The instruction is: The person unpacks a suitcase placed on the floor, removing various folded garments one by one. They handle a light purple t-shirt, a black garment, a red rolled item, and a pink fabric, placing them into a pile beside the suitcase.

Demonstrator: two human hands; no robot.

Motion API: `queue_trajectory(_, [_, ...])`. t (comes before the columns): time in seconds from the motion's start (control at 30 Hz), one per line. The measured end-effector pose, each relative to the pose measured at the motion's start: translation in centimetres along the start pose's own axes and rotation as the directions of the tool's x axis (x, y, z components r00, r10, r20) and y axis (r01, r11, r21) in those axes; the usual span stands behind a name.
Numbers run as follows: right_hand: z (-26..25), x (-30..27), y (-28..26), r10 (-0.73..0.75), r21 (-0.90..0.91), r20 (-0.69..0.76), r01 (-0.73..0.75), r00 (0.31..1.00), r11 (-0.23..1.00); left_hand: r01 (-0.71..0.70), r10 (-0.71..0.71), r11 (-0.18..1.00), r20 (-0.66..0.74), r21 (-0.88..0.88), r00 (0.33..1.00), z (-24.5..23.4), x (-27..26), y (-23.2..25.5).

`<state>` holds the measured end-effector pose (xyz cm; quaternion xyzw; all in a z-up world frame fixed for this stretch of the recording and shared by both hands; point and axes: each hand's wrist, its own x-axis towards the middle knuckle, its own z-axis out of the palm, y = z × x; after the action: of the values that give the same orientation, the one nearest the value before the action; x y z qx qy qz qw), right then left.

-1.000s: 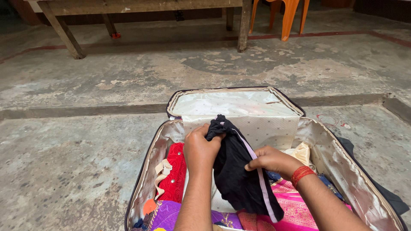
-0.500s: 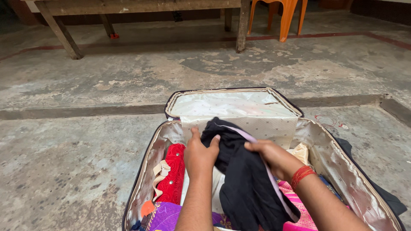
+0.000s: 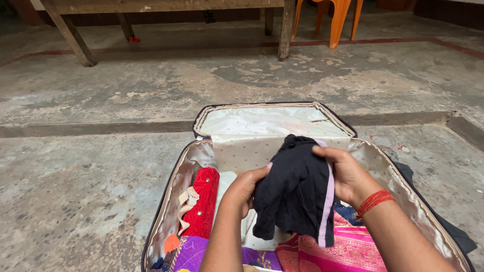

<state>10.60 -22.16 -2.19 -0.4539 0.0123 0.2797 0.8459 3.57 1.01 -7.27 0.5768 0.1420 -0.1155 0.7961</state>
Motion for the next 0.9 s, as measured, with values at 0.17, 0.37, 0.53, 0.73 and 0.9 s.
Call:
queue_trajectory(0.17, [-1.3, 0.6, 0.5, -0.088, -0.098, 0.048, 0.093, 0.995, 0.991, 0.028, -0.016, 0.992, -0.097, 0.126, 0.995, 0.1, -1.1, 0.5])
queue_trajectory(0.37, [-1.0, 0.3, 0.2, -0.088, -0.081, 0.03, 0.09, 0.996, 0.993, 0.225, -0.26, 0.953, 0.166, 0.202, 0.951, -0.9, 0.4, -1.4])
queue_trajectory(0.53, [-1.3, 0.5, 0.3, -0.039, -0.086, -0.042, 0.035, 0.998, 0.996, -0.046, 0.045, 0.999, 0.043, 0.024, 0.998, 0.4, 0.1, -0.5])
queue_trajectory(0.73, [-1.8, 1.3, 1.1, -0.077, -0.234, -0.177, 0.034, 0.981, 0.972, -0.36, 0.312, 0.906, -0.22, -0.225, 0.924, 0.4, 0.1, 0.0])
queue_trajectory(0.9, [0.1, -0.6, 1.0, -0.042, -0.425, -0.194, -0.045, 0.98, 0.904, -0.539, 0.428, 0.829, -0.449, -0.151, 0.784, -0.2, 2.0, -0.6])
